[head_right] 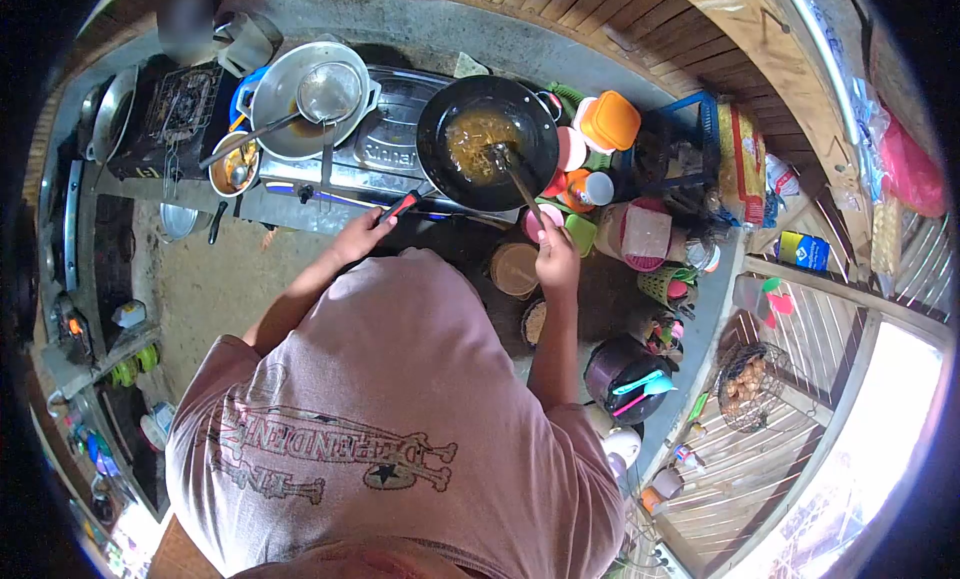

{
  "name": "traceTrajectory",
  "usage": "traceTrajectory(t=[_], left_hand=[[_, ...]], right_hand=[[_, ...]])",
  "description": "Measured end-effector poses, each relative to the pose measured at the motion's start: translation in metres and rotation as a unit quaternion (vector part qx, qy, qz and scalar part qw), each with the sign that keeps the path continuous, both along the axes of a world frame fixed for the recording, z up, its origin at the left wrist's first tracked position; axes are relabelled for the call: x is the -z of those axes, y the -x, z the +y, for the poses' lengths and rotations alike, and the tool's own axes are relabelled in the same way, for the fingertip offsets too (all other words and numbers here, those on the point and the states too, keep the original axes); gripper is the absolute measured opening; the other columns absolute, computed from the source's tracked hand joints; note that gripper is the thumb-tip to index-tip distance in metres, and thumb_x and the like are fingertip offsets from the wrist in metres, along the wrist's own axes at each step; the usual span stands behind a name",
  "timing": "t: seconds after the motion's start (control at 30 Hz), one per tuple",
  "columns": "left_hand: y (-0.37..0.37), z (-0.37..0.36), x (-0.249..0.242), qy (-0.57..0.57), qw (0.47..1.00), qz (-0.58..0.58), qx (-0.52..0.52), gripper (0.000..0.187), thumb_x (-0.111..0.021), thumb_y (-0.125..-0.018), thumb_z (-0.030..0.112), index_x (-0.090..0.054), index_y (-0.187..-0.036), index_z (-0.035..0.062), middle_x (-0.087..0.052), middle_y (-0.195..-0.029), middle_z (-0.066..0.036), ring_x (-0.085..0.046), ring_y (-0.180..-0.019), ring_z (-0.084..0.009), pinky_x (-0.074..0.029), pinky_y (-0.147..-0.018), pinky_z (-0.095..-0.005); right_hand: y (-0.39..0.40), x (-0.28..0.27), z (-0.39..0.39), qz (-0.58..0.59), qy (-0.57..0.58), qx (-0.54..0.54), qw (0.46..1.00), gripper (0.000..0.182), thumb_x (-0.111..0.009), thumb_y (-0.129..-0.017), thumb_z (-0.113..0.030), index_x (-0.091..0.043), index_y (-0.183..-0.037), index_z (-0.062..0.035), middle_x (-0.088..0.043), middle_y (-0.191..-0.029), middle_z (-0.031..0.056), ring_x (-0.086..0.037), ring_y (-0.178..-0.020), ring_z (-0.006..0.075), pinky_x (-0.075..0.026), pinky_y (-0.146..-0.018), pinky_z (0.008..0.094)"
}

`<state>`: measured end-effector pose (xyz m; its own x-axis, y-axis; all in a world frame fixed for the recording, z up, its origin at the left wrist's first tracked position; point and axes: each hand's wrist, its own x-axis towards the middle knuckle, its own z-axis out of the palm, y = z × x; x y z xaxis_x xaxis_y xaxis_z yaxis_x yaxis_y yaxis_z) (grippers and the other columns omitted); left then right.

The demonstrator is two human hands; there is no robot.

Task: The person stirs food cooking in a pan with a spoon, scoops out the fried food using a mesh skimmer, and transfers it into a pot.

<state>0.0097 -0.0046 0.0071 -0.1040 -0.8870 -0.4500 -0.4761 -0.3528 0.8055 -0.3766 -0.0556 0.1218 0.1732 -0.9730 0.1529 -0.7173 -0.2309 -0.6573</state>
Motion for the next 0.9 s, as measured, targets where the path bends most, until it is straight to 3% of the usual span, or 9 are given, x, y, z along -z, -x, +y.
traceTrajectory(t=[0.23, 0.3, 0.37, 0.4, 0.5, 0.57, 0.67, 0.83, 0.9], left_hand=[[-0.008, -0.010, -0.025, -0.018, 0.998, 0.042, 0.042, 0.049, -0.056, -0.098, 0.050, -0.057, -0.105, 0.0015, -0.067, -0.090, -0.019, -0.063, -0.083, -0.0305, -0.048, -0.077, -0.0426], [-0.010, -0.008, 0.012, 0.006, 0.997, 0.068, 0.047, 0.046, -0.056, -0.098, 0.047, -0.057, -0.105, 0.0021, -0.065, -0.086, -0.015, -0.061, -0.080, -0.0280, -0.048, -0.075, -0.0417], [-0.011, -0.012, 0.008, -0.114, 0.969, 0.220, 0.023, 0.038, -0.058, -0.098, 0.044, -0.056, -0.107, 0.0074, -0.052, -0.073, -0.001, -0.048, -0.067, -0.0111, -0.040, -0.059, -0.0305], [-0.011, -0.014, 0.011, -0.102, 0.966, 0.234, 0.033, 0.032, -0.060, -0.099, 0.041, -0.054, -0.106, 0.0097, -0.046, -0.071, 0.004, -0.043, -0.063, -0.0062, -0.036, -0.054, -0.0267], [-0.011, -0.019, 0.009, -0.048, 0.978, 0.200, 0.039, 0.030, -0.060, -0.099, 0.039, -0.054, -0.103, 0.0100, -0.046, -0.070, 0.004, -0.043, -0.061, -0.0075, -0.036, -0.054, -0.0271], [-0.014, -0.019, 0.039, -0.058, 0.978, 0.193, 0.058, 0.029, -0.060, -0.099, 0.038, -0.054, -0.104, 0.0098, -0.048, -0.069, 0.004, -0.045, -0.060, -0.0079, -0.037, -0.054, -0.0269], [-0.018, -0.019, 0.018, -0.109, 0.965, 0.232, 0.051, 0.029, -0.059, -0.099, 0.038, -0.054, -0.103, 0.0102, -0.050, -0.070, 0.002, -0.048, -0.060, -0.0086, -0.039, -0.054, -0.0276], [-0.020, -0.021, 0.018, -0.073, 0.963, 0.249, 0.075, 0.029, -0.058, -0.100, 0.037, -0.055, -0.111, 0.0104, -0.052, -0.070, 0.001, -0.050, -0.060, -0.0093, -0.041, -0.054, -0.0282], [-0.021, -0.023, 0.003, -0.083, 0.966, 0.230, 0.077, 0.031, -0.057, -0.101, 0.037, -0.055, -0.115, 0.0101, -0.052, -0.070, 0.000, -0.050, -0.061, -0.0094, -0.041, -0.054, -0.0286]], right_hand=[[-0.001, -0.025, 0.037, 0.106, -0.053, 0.029, 0.993, 0.034, -0.063, -0.089, -0.004, -0.067, -0.122, -0.0089, -0.069, -0.105, 0.0194, -0.067, -0.097, 0.0362, -0.052, -0.085, 0.0418], [-0.017, -0.010, 0.037, 0.091, -0.016, 0.044, 0.995, 0.035, -0.063, -0.089, -0.004, -0.066, -0.123, -0.0077, -0.069, -0.101, 0.0193, -0.067, -0.095, 0.0367, -0.052, -0.083, 0.0419], [-0.043, 0.004, 0.030, 0.073, -0.021, 0.071, 0.995, 0.035, -0.063, -0.089, -0.004, -0.065, -0.124, -0.0073, -0.069, -0.101, 0.0196, -0.067, -0.095, 0.0365, -0.052, -0.083, 0.0418], [-0.051, 0.008, 0.030, 0.053, -0.025, 0.090, 0.994, 0.036, -0.063, -0.089, -0.004, -0.065, -0.125, -0.0068, -0.069, -0.102, 0.0198, -0.067, -0.095, 0.0362, -0.051, -0.083, 0.0418], [-0.058, 0.011, 0.040, 0.054, -0.010, 0.130, 0.990, 0.035, -0.062, -0.091, -0.005, -0.065, -0.125, -0.0057, -0.069, -0.104, 0.0198, -0.067, -0.096, 0.0354, -0.052, -0.084, 0.0409], [-0.064, -0.010, 0.051, 0.055, -0.019, 0.150, 0.987, 0.036, -0.061, -0.090, -0.004, -0.065, -0.126, -0.0064, -0.067, -0.102, 0.0207, -0.066, -0.095, 0.0365, -0.051, -0.082, 0.0418], [-0.066, -0.037, 0.073, 0.074, -0.039, 0.174, 0.981, 0.037, -0.060, -0.090, -0.004, -0.064, -0.126, -0.0076, -0.066, -0.100, 0.0214, -0.065, -0.091, 0.0379, -0.051, -0.079, 0.0430], [-0.076, -0.034, 0.086, 0.108, -0.044, 0.185, 0.976, 0.038, -0.059, -0.090, -0.005, -0.064, -0.127, -0.0099, -0.066, -0.098, 0.0214, -0.065, -0.088, 0.0382, -0.052, -0.077, 0.0439], [-0.088, -0.020, 0.077, 0.107, -0.098, 0.223, 0.964, 0.037, -0.059, -0.092, -0.005, -0.063, -0.129, -0.0062, -0.069, -0.105, 0.0201, -0.067, -0.097, 0.0366, -0.051, -0.086, 0.0415]])
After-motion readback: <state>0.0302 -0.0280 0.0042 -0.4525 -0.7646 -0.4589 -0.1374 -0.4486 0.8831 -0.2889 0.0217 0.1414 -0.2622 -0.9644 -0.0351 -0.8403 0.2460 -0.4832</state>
